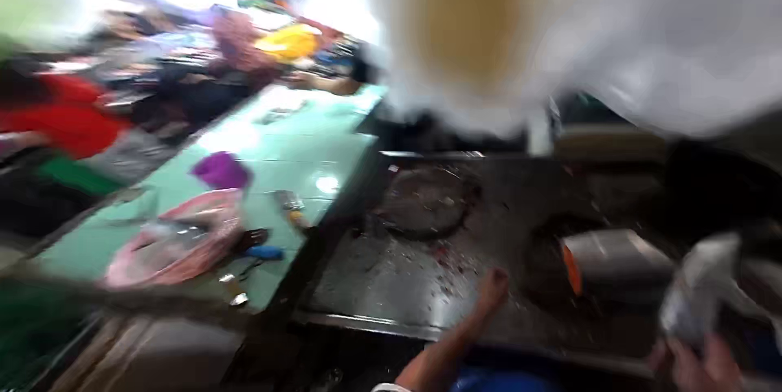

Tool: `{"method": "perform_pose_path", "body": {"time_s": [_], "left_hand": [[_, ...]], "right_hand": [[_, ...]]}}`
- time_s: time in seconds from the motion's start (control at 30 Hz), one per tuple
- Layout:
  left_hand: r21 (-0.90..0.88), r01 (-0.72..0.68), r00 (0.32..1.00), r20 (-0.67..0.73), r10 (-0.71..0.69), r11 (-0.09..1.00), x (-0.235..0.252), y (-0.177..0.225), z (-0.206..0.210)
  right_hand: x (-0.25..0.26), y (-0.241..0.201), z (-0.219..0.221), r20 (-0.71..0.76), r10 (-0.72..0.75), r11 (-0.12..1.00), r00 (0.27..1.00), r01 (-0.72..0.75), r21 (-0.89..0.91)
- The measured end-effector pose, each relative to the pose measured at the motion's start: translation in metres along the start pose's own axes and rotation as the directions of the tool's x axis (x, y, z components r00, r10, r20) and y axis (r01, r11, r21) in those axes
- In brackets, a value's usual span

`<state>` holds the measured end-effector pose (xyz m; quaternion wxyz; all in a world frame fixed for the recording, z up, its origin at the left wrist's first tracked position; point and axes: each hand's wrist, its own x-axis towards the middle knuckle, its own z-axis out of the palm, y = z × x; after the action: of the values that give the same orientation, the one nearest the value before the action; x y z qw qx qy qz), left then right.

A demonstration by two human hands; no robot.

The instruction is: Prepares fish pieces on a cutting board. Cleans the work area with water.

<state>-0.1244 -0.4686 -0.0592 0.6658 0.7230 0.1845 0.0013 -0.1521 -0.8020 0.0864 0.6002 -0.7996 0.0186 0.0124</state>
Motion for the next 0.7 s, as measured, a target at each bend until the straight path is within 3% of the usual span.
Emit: {"method": "perform_pose_path", "body": {"time_s": [0.1, 0.23, 0.37, 0.53, 0.7], "left_hand": [[0.127, -0.034, 0.993, 0.117, 0.019, 0.991, 0.007, 0.031, 0.032], [0.227, -0.148, 0.974, 0.201, 0.103, 0.963, 0.028, 0.016, 0.080], [0.334, -0.293, 0.945, 0.242, 0.220, 0.896, 0.041, 0.011, 0.107], [0.354, -0.371, 0.921, 0.256, 0.293, 0.858, 0.058, 0.003, 0.129], [0.338, -0.386, 0.917, 0.241, 0.317, 0.859, 0.068, 0.000, 0.125]], "right_hand": [[0.009, 0.002, -0.017, -0.121, 0.058, 0.994, 0.991, -0.069, -0.083], [0.006, 0.040, -0.016, -0.075, 0.190, 0.939, 0.979, -0.203, -0.279], [0.002, 0.056, 0.011, -0.030, 0.242, 0.791, 0.970, -0.216, -0.572], [0.019, 0.050, 0.052, -0.008, 0.223, 0.654, 0.975, -0.156, -0.741], [0.029, 0.043, 0.057, -0.085, 0.097, 0.666, 0.992, -0.128, -0.735]]}}
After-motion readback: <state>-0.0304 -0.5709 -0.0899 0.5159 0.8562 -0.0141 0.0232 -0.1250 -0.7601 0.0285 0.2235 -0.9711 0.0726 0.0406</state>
